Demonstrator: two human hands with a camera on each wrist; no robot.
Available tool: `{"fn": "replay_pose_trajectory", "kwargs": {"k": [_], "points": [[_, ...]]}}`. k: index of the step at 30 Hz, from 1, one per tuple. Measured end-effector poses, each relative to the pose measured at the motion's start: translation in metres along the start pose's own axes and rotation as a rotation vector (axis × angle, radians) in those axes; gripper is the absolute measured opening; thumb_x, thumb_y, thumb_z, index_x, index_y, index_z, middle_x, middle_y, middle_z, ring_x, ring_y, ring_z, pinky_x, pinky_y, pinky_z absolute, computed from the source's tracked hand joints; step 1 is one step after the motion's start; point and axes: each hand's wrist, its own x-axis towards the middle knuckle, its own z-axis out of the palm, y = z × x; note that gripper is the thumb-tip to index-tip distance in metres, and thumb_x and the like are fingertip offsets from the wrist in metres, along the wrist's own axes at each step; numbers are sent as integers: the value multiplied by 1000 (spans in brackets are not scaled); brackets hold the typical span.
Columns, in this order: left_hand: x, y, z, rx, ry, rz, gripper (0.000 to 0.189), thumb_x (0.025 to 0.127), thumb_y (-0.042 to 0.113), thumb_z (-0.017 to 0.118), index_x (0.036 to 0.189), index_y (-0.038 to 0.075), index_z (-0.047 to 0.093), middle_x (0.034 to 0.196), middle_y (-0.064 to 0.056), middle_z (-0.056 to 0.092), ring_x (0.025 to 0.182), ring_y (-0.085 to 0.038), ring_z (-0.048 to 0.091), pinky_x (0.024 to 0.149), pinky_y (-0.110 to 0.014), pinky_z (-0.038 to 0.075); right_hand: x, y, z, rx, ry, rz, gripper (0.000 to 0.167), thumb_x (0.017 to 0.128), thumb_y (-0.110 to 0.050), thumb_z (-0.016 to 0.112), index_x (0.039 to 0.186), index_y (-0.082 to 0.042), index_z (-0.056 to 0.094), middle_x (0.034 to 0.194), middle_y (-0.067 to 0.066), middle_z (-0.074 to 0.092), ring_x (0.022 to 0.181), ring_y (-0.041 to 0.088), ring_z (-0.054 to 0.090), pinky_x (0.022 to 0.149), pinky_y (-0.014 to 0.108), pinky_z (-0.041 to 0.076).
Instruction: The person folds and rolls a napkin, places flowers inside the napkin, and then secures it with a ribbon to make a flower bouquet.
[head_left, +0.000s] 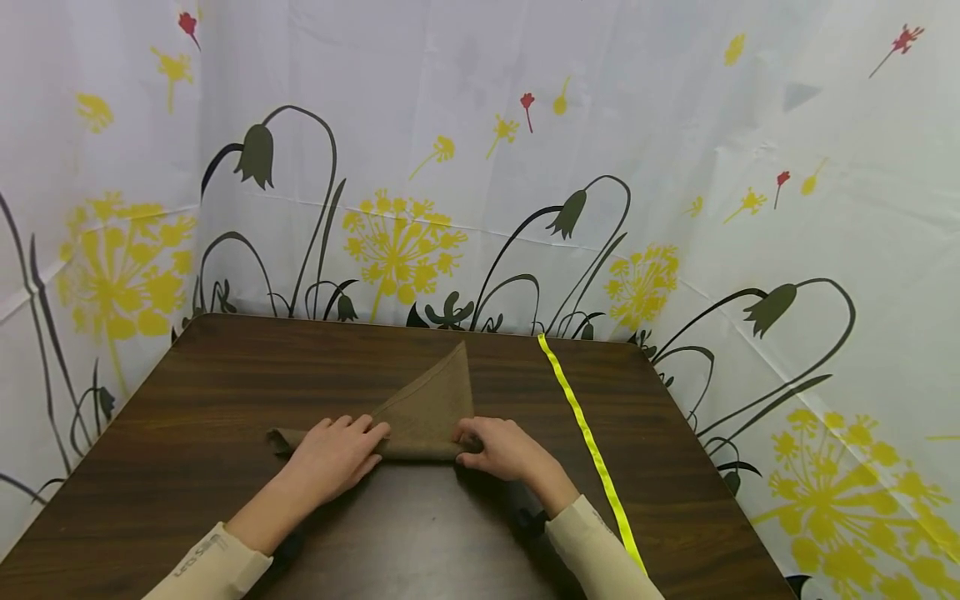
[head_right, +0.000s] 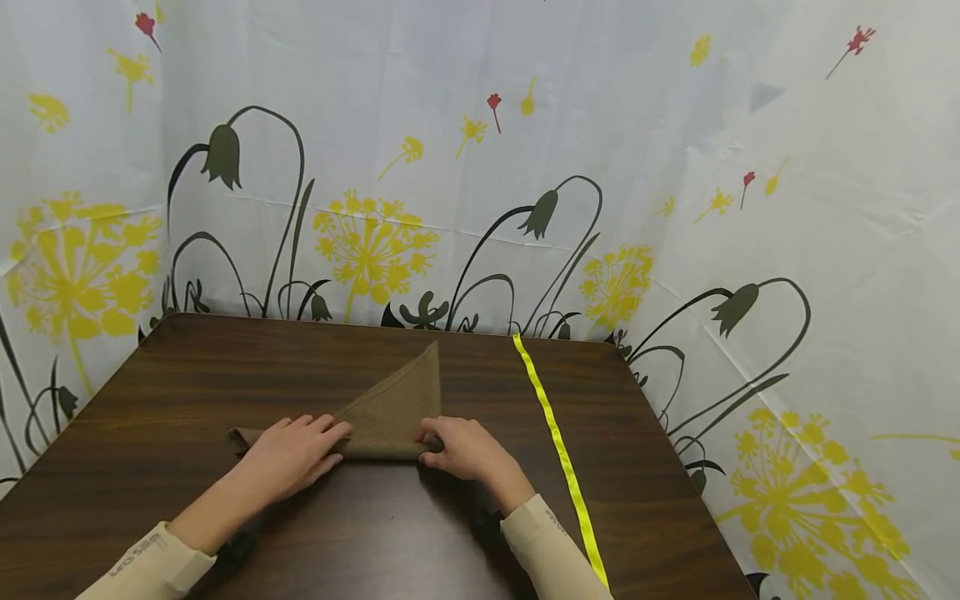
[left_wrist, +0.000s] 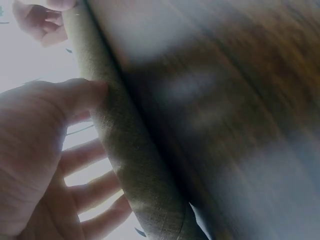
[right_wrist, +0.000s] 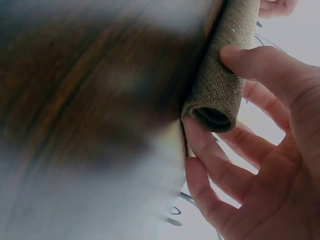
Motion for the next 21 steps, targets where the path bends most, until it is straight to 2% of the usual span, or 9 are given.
{"fn": "replay_pose_trajectory", "kwargs": {"k": [2,8,12,16,21], "points": [[0,1,1,-16,-1,-3,34,94,28,86,121,20,68,106,-3,69,88,-28,70,72,-50,59,0,2,-1,27,-18,1,26,103,-36,74,127,-26,73,117,-7,74,107,11,70,93,37,59],[2,3,2,-28,7,-35,22,96,22,83,114,20,70,104,-3,68,87,-26,69,69,-48,58,2,10,-2,128,-58,23,31,108,-38,67,134,-24,75,119,-7,71,104,8,65,93,33,56],[5,4,2,-45,-25,-70,16,100,22,79,114,20,72,104,-3,69,89,-25,69,70,-48,57,2,14,-2,164,-58,33,34,105,-35,72,137,-23,73,121,-5,71,107,12,67,95,34,57],[7,5,2,-65,-45,-91,16,102,22,76,117,19,74,106,-4,70,92,-26,70,72,-50,58,1,17,-3,206,-38,68,35,99,-29,80,131,-21,68,130,-3,72,121,17,69,104,42,57],[8,4,3,-66,-63,-101,16,103,21,75,118,18,74,107,-5,70,94,-27,70,75,-52,59,1,20,-2,188,-9,61,28,99,-30,81,122,-19,71,122,-2,74,109,14,69,97,40,58]]}}
